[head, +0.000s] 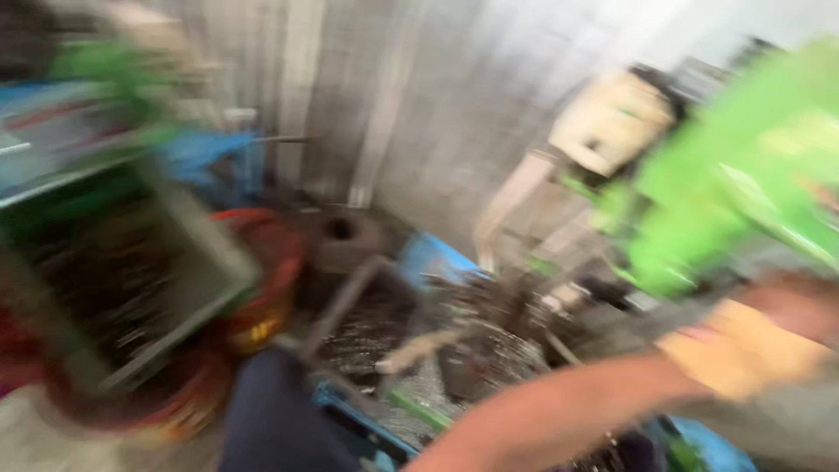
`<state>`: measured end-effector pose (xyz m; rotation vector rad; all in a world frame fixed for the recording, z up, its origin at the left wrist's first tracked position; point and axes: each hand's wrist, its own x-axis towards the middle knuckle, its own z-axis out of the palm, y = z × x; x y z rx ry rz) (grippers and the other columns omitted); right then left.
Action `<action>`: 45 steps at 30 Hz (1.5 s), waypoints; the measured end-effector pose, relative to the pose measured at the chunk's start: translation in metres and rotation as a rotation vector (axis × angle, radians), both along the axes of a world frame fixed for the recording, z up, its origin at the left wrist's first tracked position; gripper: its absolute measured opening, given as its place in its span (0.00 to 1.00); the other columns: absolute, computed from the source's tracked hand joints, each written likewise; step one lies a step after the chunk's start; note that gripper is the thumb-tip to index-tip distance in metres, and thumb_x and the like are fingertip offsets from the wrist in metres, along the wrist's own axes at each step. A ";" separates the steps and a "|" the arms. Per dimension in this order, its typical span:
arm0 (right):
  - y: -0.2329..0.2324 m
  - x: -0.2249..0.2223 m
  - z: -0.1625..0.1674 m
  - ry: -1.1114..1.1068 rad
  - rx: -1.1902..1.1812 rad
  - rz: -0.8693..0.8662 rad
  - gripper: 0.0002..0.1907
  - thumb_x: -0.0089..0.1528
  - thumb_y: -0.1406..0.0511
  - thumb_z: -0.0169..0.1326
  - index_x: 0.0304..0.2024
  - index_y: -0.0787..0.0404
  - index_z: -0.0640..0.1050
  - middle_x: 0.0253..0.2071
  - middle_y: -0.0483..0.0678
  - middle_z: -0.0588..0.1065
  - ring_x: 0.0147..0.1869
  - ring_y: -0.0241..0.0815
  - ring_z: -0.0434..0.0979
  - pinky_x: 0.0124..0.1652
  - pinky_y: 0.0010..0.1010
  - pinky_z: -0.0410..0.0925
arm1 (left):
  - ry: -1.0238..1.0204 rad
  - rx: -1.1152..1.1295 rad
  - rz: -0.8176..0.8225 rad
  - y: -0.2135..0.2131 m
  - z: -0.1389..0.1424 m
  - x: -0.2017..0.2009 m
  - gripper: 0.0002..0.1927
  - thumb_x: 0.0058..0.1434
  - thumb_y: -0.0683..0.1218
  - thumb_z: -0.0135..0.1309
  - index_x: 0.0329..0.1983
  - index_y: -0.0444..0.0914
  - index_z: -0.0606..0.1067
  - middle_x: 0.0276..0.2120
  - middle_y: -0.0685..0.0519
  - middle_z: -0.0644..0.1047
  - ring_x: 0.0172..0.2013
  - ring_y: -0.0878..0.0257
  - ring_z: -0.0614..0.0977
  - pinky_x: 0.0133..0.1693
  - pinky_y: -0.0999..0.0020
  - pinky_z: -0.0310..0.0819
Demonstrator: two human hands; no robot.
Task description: The person repeatedly places small metal parts into a drill press vise, operates the drill to machine each piece, and then removes the finished parts into a bin. The cycle continues with multiple identical parts.
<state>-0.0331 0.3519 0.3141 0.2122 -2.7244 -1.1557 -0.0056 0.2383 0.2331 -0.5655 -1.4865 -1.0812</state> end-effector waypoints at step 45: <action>0.053 0.046 0.040 0.368 0.378 0.410 0.03 0.59 0.65 0.57 0.30 0.57 0.76 0.31 0.47 0.77 0.35 0.45 0.80 0.33 0.37 0.70 | -0.356 -0.260 -0.299 0.109 0.001 -0.099 0.11 0.52 0.44 0.57 0.39 0.42 0.74 0.30 0.44 0.81 0.36 0.43 0.84 0.37 0.47 0.76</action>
